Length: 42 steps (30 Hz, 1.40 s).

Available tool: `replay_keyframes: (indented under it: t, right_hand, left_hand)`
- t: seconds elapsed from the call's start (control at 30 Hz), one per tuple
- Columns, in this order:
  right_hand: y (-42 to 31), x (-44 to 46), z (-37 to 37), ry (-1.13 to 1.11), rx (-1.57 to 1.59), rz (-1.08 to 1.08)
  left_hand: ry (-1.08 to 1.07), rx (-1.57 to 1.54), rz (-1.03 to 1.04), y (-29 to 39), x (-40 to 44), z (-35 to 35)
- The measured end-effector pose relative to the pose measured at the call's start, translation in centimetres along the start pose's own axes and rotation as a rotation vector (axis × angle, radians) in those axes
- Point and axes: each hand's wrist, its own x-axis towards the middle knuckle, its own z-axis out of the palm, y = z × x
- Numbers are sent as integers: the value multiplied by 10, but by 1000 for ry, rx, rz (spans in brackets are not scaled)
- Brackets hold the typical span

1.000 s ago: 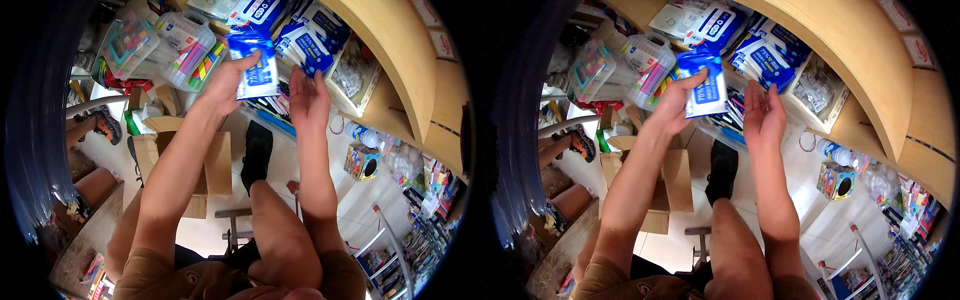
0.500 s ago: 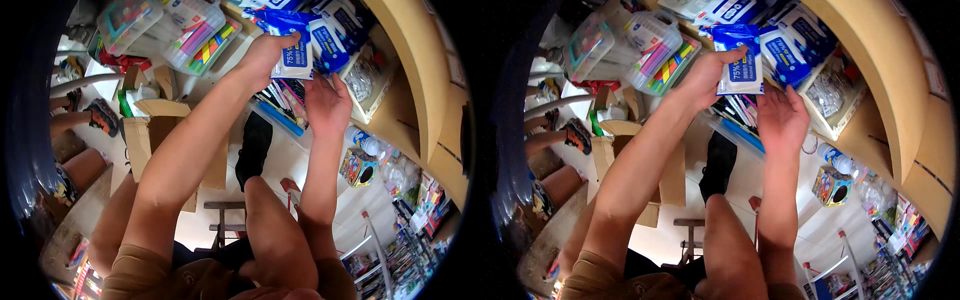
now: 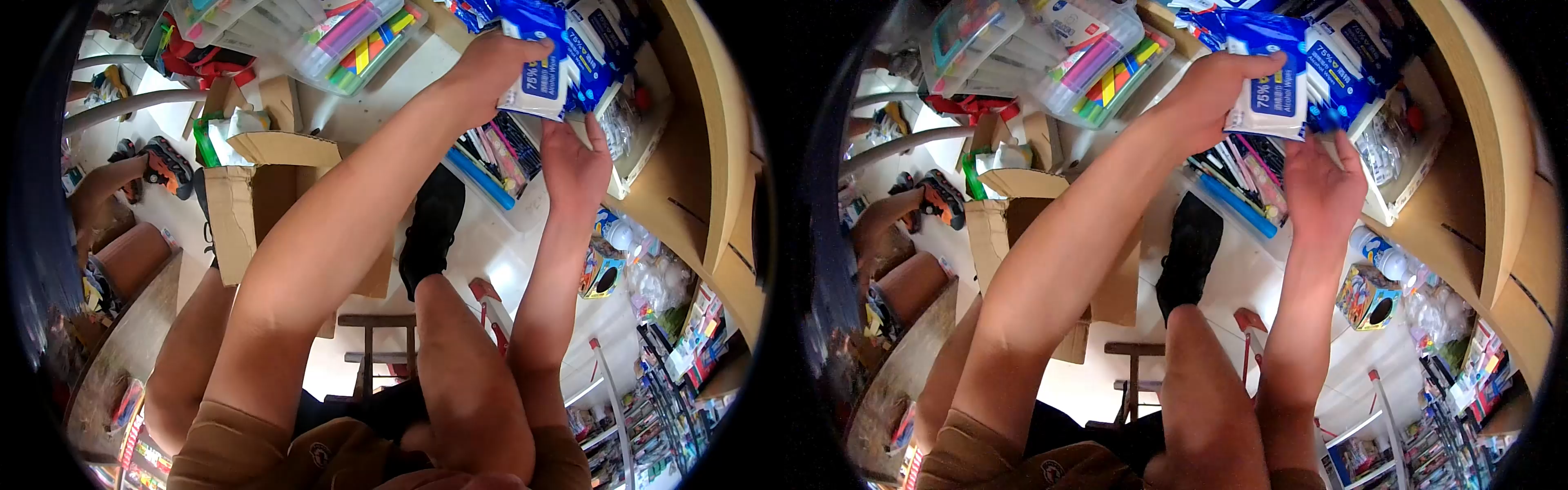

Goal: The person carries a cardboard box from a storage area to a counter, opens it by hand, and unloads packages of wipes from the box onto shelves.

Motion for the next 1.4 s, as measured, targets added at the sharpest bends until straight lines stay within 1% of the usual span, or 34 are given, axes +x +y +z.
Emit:
replay_keyframes:
  t: [0.03, 0.1, 0.13, 0.17, 0.2, 0.23, 0.3, 0.33, 0.4, 0.43, 0.5, 0.53, 0.57, 0.63, 0.67, 0.7, 0.77, 0.8, 0.87, 0.9, 0.93, 0.97, 1.0, 1.03, 1.1, 1.17, 1.23, 1.27, 1.3, 1.33, 1.37, 1.4]
  right_hand:
    - [0, 4, -4, -211, -53, 33]
    - [0, 4, -5, -178, -86, 2]
    - [3, 4, -5, -158, -79, -14]
    - [4, 2, -4, -139, -73, -33]
    - [17, -2, 1, 83, -187, -244]
    - [19, -9, -4, -136, -86, -30]
    - [30, -9, -4, 208, -244, -211]
    - [26, -9, -4, 203, -246, -220]
    - [23, -2, 1, 53, -334, -217]
    - [20, 1, 9, 50, -335, -222]
    - [9, 8, 28, 102, -418, -248]
    - [-2, 12, 29, 156, -383, -200]
    - [-3, 14, 28, 155, -383, -205]
    - [-6, 14, 18, 50, -379, -117]
    - [-14, 11, 0, -37, -328, -27]
    - [-9, 5, -1, -37, -328, -31]
    - [13, -14, -3, 237, -380, -127]
    - [21, -26, -3, 240, -378, -131]
    - [36, -50, 3, 273, -620, -111]
    - [44, -62, 5, 289, -740, -98]
    - [50, -74, 6, 286, -735, -97]
    - [57, -85, 8, 207, -961, -41]
    - [65, -95, 11, 122, -1186, 17]
    - [80, -103, 25, 110, -1370, -35]
    - [86, -107, 34, 323, -1407, -34]
    - [73, -107, 0, 333, -1281, -193]
    - [65, -106, 8, 389, -1297, -229]
    - [56, -104, 7, 344, -1282, -214]
    - [47, -100, 5, 298, -1264, -201]
    - [41, -96, 8, 272, -1247, -202]
    - [32, -94, 11, 291, -1310, -179]
    - [27, -90, 17, 272, -1335, -203]
  left_hand:
    - [-34, 14, 8, 0, 2, 1]
    - [7, 122, 69, 0, 5, 3]
    - [5, 119, 73, 1, 4, 1]
    - [1, 191, 92, 2, 2, -2]
    - [-6, 265, 111, 2, 2, -4]
    - [-16, 264, 113, 3, 1, -6]
    - [91, 223, 39, 6, 0, -8]
    - [78, 223, 55, 8, -1, -7]
    - [31, 178, 23, 10, 6, -2]
    - [-2, 130, -14, 11, 9, 0]
    - [-23, 115, -11, 11, 16, 5]
    - [-45, 122, 4, 12, 19, 7]
    - [-67, 127, 16, 11, 21, 9]
    - [-42, 164, 14, 11, 20, 9]
    - [-4, 145, 13, 10, 15, 6]
    - [37, 126, 11, 8, 9, 3]
    - [47, 126, 8, 5, -4, -3]
    - [83, 171, 22, 2, -16, -4]
    - [117, 220, 37, -1, -44, -1]
    - [172, 220, -48, -2, -62, 3]
    - [229, 222, -129, -3, -78, 7]
    - [243, 172, -185, -18, -86, 5]
    - [271, 290, -225, -33, -94, 2]
    - [297, 405, -264, -40, -100, 5]
    - [316, 434, -215, -50, -108, 12]
    - [340, 453, -163, -55, -107, 12]
    - [59, 837, 37, -65, -104, 6]
    - [-4, 858, 40, -70, -101, 4]
    - [4, 856, 46, -62, -98, 6]
    - [-9, 1021, 26, -48, -95, 12]
    - [-21, 1186, 5, -39, -92, 14]
    - [4, 1248, 169, -38, -87, 15]
